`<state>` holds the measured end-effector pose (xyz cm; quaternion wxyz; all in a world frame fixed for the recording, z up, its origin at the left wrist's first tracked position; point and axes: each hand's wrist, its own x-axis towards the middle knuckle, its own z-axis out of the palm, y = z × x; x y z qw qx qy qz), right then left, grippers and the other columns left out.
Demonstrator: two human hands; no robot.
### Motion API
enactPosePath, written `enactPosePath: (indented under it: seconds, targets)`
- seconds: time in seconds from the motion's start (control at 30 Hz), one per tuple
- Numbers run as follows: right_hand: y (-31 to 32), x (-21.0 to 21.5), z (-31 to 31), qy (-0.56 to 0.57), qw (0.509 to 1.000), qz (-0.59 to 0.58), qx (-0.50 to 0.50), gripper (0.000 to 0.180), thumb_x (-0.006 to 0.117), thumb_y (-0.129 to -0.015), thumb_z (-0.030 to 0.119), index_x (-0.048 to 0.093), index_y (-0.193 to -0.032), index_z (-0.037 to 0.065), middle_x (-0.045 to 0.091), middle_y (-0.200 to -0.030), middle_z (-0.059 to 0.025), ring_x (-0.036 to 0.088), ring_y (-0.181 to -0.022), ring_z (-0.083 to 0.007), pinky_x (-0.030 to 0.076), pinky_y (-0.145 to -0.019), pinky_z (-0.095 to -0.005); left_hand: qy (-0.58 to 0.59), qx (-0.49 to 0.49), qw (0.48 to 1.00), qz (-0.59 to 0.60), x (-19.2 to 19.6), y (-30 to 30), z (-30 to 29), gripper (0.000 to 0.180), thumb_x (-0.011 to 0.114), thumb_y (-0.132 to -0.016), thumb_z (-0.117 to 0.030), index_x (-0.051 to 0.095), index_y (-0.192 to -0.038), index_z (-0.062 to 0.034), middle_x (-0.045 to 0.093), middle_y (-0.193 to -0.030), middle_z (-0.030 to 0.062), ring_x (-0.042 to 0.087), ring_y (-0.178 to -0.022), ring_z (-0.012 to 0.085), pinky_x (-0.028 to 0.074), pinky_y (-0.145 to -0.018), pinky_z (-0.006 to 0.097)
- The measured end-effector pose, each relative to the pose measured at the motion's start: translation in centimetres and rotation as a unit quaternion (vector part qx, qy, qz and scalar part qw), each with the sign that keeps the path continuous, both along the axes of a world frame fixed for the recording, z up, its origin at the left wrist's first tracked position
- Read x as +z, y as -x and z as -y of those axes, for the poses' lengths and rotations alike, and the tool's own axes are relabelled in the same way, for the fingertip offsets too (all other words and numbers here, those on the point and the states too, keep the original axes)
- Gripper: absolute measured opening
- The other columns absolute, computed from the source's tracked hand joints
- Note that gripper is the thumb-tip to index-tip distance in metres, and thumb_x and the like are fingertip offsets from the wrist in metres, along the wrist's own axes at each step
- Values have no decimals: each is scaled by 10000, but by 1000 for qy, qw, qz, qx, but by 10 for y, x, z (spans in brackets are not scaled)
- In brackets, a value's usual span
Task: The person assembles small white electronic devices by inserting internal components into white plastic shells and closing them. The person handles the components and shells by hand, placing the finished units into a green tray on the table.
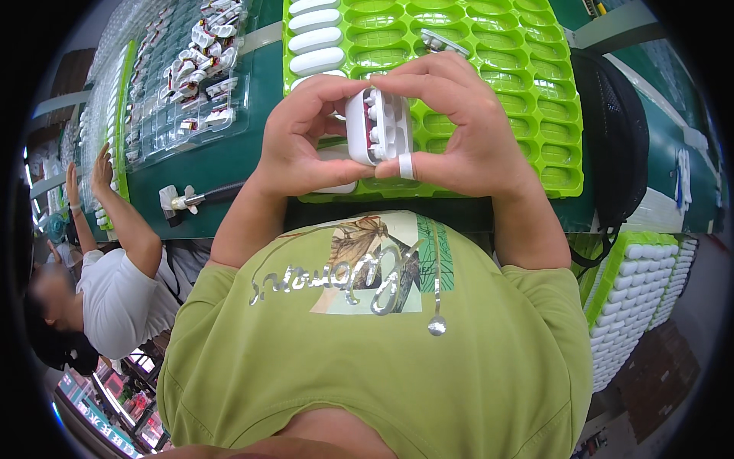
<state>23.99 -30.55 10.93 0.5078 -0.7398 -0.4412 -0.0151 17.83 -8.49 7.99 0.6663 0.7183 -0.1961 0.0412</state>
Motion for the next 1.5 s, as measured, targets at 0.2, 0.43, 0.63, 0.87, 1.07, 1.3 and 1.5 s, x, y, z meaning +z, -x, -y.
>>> enactPosePath:
  seconds: [0.2, 0.43, 0.63, 0.87, 1.07, 1.3, 1.5]
  targets:
    - [0, 5, 3, 15, 999, 19, 24, 654, 884, -588, 231, 676, -1168, 9, 628, -1072, -124, 576, -994, -257, 443, -886, -354, -37, 5, 999, 28, -2, 0, -3, 684, 880, -605, -121, 605, -1221, -11, 593, -1117, 112, 641, -1011, 194, 608, -792, 318]
    - [1, 6, 6, 46, 998, -5, 34, 659, 877, -576, 207, 676, -1167, -3, 618, -1059, -121, 576, -988, -241, 442, -886, -341, -27, -3, 999, 43, -4, -1, -2, 669, 877, -605, -125, 614, -1208, -4, 608, -1099, 117, 652, -971, 197, 608, -768, 315]
    - [3, 6, 5, 42, 998, -29, 25, 664, 883, -559, 201, 681, -1160, 5, 623, -1056, -112, 580, -994, -231, 438, -897, -331, -28, -15, 999, 29, -2, -2, -3, 666, 875, -605, -124, 618, -1209, -9, 610, -1084, 113, 651, -972, 206, 608, -766, 316]
    - [1, 0, 3, 38, 999, -18, 4, 708, 900, -563, 255, 668, -1185, 11, 628, -1065, -106, 582, -1012, -242, 438, -920, -342, -44, -1, 999, 8, -4, -2, -2, 716, 877, -617, -129, 586, -1265, -48, 561, -1183, 113, 621, -1049, 200, 604, -803, 324]
    - [3, 5, 1, 30, 999, -26, 2, 588, 868, -588, 185, 695, -1134, 52, 651, -1038, -104, 583, -989, -264, 454, -889, -355, -40, 4, 999, 16, -5, -1, -1, 681, 884, -616, -137, 607, -1229, -31, 588, -1122, 115, 640, -986, 205, 610, -776, 322]
    - [1, 4, 2, 38, 999, -3, 8, 610, 883, -572, 202, 700, -1134, 52, 656, -1022, -96, 590, -970, -258, 462, -869, -349, -53, 27, 995, 77, 1, 1, 0, 637, 898, -600, -141, 641, -1164, 7, 629, -1012, 112, 662, -926, 206, 614, -731, 308]
    - [3, 0, -1, -1, 1000, -18, -20, 599, 887, -573, 206, 711, -1125, 55, 660, -1022, -92, 596, -956, -249, 471, -854, -347, -3, 57, 998, 40, -1, 1, 8, 652, 890, -602, -132, 636, -1187, 2, 633, -1065, 124, 651, -968, 203, 615, -751, 310]
